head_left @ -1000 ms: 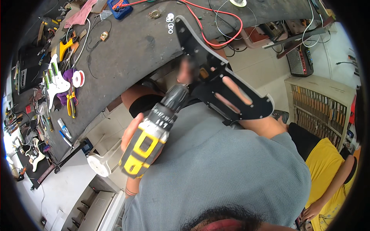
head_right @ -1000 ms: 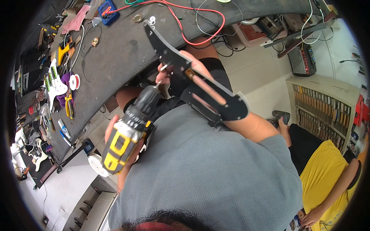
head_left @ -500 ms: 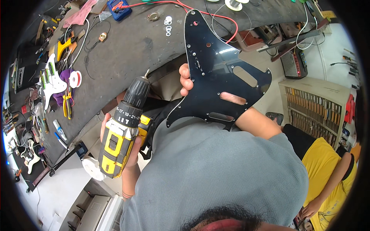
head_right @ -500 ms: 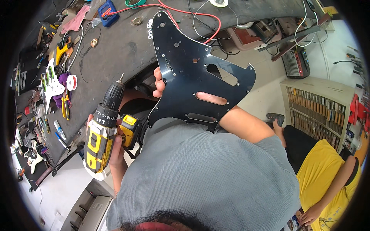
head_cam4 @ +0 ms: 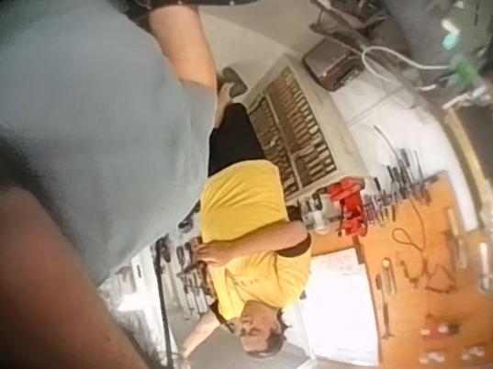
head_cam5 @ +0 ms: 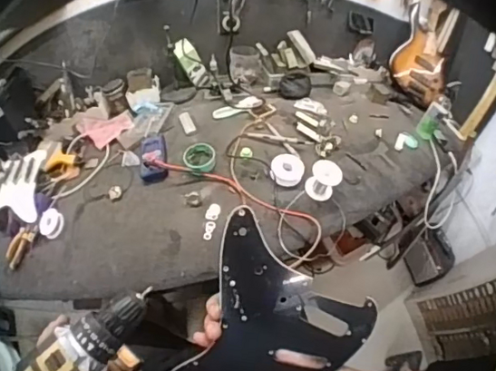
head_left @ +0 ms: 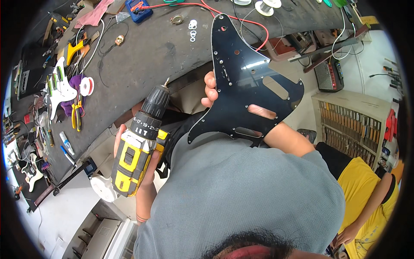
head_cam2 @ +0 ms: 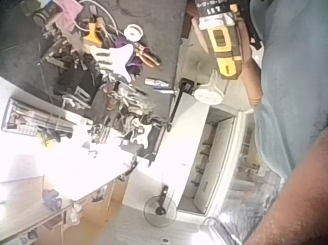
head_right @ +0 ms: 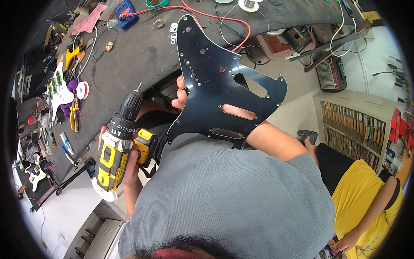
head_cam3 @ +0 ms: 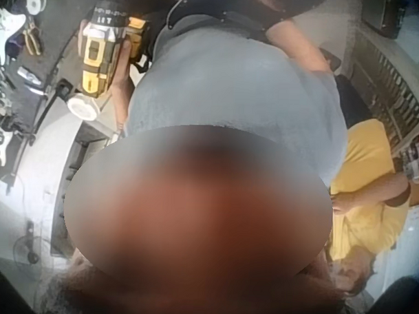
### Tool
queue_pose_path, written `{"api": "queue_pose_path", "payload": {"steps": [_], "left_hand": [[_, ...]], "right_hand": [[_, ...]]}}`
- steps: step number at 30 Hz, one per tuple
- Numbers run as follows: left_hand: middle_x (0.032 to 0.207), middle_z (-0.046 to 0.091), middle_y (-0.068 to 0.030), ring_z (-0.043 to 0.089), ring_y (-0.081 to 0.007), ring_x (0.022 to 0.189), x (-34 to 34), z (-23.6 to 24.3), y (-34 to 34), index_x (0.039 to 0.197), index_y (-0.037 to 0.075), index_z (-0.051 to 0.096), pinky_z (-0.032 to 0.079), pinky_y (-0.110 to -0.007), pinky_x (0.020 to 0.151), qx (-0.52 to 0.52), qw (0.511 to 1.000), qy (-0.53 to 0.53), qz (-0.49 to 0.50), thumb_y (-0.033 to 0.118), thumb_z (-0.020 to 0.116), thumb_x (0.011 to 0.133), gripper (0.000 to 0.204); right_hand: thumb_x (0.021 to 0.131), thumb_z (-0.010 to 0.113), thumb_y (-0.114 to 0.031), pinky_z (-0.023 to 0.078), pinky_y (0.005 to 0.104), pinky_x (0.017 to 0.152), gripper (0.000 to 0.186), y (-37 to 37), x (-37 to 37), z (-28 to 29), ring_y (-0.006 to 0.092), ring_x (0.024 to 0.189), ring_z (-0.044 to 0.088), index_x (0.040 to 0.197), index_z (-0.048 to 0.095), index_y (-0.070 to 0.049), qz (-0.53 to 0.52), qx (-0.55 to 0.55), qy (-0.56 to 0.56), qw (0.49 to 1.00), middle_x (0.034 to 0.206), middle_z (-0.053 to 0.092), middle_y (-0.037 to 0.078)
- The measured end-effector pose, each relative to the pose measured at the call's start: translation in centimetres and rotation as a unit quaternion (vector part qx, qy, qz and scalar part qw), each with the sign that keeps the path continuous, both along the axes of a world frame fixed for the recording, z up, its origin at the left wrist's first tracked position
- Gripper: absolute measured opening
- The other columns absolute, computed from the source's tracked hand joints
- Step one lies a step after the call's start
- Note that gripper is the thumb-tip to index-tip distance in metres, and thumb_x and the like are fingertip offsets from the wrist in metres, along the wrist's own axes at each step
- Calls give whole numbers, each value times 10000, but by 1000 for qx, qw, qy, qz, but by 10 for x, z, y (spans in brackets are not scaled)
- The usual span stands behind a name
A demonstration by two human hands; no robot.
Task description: The person uses a drill to bore holes into a black guitar pickguard, سپس fits metal potentiometers and a selector switch through the prepared holes by hand.
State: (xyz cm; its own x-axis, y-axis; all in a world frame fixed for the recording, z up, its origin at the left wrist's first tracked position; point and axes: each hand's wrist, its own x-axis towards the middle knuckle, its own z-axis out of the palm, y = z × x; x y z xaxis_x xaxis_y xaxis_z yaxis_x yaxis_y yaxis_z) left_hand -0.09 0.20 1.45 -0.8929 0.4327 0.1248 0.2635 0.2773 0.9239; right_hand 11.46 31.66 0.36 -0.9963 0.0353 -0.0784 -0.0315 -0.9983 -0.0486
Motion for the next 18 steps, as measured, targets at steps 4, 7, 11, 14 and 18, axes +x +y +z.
{"api": "queue_pose_path", "payload": {"steps": [4,7,11,14,18], "left_hand": [[1537,521,-188,555,-281,1372,-2,-1,0,1570,-41,429,398,-412,1189,1,1000,-3,-5,304,931,776,1001],[1539,520,-186,555,-279,1371,-3,-2,1,1574,-39,424,401,-411,1188,-12,1000,17,-7,299,928,780,999],[1544,515,-192,550,-278,1376,-3,-2,1,1581,-35,415,402,-413,1188,-18,1000,17,-15,296,924,789,998],[1545,515,-189,547,-270,1380,-2,-4,0,1585,-28,412,403,-410,1188,-11,1000,-15,-21,287,925,790,997],[1520,536,-165,552,-250,1375,-4,-9,0,1587,-23,414,408,-388,1185,22,1000,-8,-19,244,929,788,988]], "right_hand": [[895,693,-167,505,430,1204,565,-3,-1,5,283,1184,685,1400,520,18,-4,47,-68,997,1219,618,159],[1105,555,-263,540,448,1159,367,-3,-3,7,327,1090,768,1288,615,49,-27,-22,-65,997,1126,731,215],[1103,552,-246,523,454,1179,359,-2,0,7,318,1073,775,1283,611,59,-19,-14,-80,996,1125,730,201],[1107,545,-246,511,459,1190,365,-2,-1,6,323,1082,772,1287,605,65,-22,-22,-74,997,1149,723,205],[1114,530,-263,500,466,1200,398,-4,-1,7,337,1110,762,1321,589,72,-30,-23,-38,999,1204,705,216]]}}
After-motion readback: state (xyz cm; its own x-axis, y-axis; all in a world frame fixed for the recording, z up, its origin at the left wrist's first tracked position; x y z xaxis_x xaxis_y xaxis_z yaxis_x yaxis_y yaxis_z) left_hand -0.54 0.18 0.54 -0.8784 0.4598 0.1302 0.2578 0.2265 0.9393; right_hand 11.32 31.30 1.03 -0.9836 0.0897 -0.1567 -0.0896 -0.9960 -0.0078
